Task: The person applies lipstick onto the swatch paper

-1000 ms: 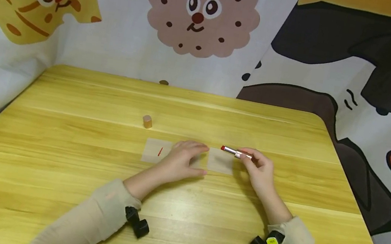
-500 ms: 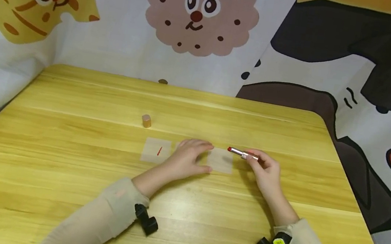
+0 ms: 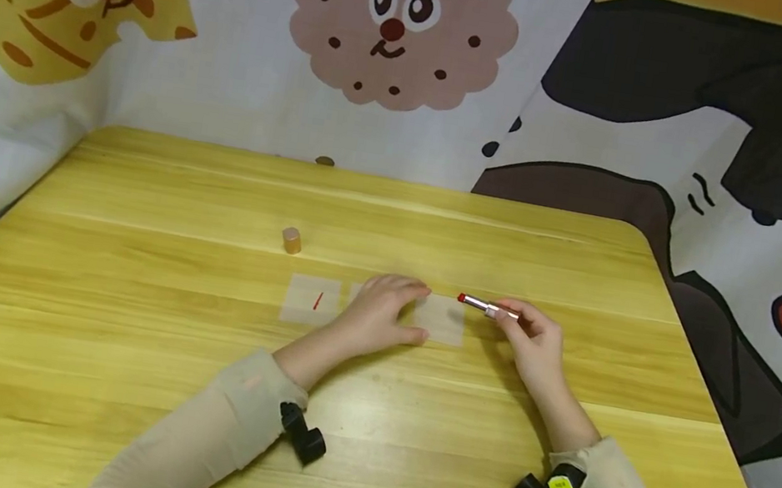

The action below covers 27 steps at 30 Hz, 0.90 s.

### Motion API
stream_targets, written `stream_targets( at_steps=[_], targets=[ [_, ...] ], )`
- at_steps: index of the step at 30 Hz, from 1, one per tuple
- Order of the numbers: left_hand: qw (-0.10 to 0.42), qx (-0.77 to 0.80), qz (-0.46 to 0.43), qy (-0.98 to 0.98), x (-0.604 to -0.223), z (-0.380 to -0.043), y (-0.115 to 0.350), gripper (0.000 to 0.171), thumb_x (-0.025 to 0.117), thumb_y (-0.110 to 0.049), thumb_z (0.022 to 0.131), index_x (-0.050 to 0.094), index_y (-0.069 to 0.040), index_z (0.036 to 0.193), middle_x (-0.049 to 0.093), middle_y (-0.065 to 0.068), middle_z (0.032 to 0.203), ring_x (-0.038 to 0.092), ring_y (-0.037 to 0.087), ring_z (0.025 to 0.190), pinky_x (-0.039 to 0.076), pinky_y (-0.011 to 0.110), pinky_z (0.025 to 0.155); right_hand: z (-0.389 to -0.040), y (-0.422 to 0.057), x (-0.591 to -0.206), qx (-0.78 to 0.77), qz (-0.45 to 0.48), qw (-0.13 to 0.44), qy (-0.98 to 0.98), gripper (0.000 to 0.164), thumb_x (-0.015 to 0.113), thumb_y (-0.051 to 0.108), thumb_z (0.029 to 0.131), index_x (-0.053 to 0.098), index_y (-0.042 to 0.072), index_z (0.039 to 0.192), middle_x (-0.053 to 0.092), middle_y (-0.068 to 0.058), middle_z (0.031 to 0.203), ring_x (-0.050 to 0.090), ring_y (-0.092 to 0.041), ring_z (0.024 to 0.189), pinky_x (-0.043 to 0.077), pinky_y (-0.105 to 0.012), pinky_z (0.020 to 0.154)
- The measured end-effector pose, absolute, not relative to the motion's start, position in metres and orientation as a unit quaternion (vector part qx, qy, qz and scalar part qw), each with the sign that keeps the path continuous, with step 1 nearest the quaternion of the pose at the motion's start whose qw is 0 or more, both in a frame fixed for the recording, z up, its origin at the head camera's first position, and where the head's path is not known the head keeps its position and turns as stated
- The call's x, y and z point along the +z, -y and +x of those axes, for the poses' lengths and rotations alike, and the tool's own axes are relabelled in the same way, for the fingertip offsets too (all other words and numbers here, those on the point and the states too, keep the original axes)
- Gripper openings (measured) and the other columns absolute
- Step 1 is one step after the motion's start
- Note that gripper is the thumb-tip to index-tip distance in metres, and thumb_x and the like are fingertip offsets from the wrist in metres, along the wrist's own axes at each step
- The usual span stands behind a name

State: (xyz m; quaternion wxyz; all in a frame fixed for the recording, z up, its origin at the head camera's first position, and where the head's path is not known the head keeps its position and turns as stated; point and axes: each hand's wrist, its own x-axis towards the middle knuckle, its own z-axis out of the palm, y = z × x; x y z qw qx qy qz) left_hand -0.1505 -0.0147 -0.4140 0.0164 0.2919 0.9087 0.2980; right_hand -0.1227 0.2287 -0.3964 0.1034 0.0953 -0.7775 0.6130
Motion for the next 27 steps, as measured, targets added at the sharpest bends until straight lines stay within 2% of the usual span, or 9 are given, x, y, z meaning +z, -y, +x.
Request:
stream_targets(
  at_steps=[22, 27],
  targets=[
    [0.029, 0.241, 0.284, -0.928, -0.4148, -0.1518, 0.0141, 0.071, 0.072, -0.044, 0.084, 0.049, -0.004, 0.138, 0.042, 0.007, 0.146, 0.034, 0.024, 0.135, 0.015, 0.042, 0.113, -0.124, -0.2296, -0.3976, 0.614, 0.097, 0.1, 0.777, 0.015, 0.058, -0.008, 0.09, 0.064, -0.018, 0.101, 0.068, 0.004, 0.085, 0.062, -0.009, 0.077, 0.053, -0.023, 0.069],
    [0.032, 0.234, 0.285, -0.929, -0.4158, -0.1516, 0.0145, 0.07, 0.07, -0.045, 0.085, 0.049, -0.005, 0.139, 0.04, 0.006, 0.147, 0.032, 0.024, 0.136, 0.014, 0.042, 0.113, -0.124, -0.2294, -0.3968, 0.61, 0.092, 0.099, 0.78, 0.015, 0.058, -0.007, 0.091, 0.064, -0.018, 0.101, 0.068, 0.004, 0.085, 0.062, -0.014, 0.078, 0.053, -0.024, 0.069]
  ],
)
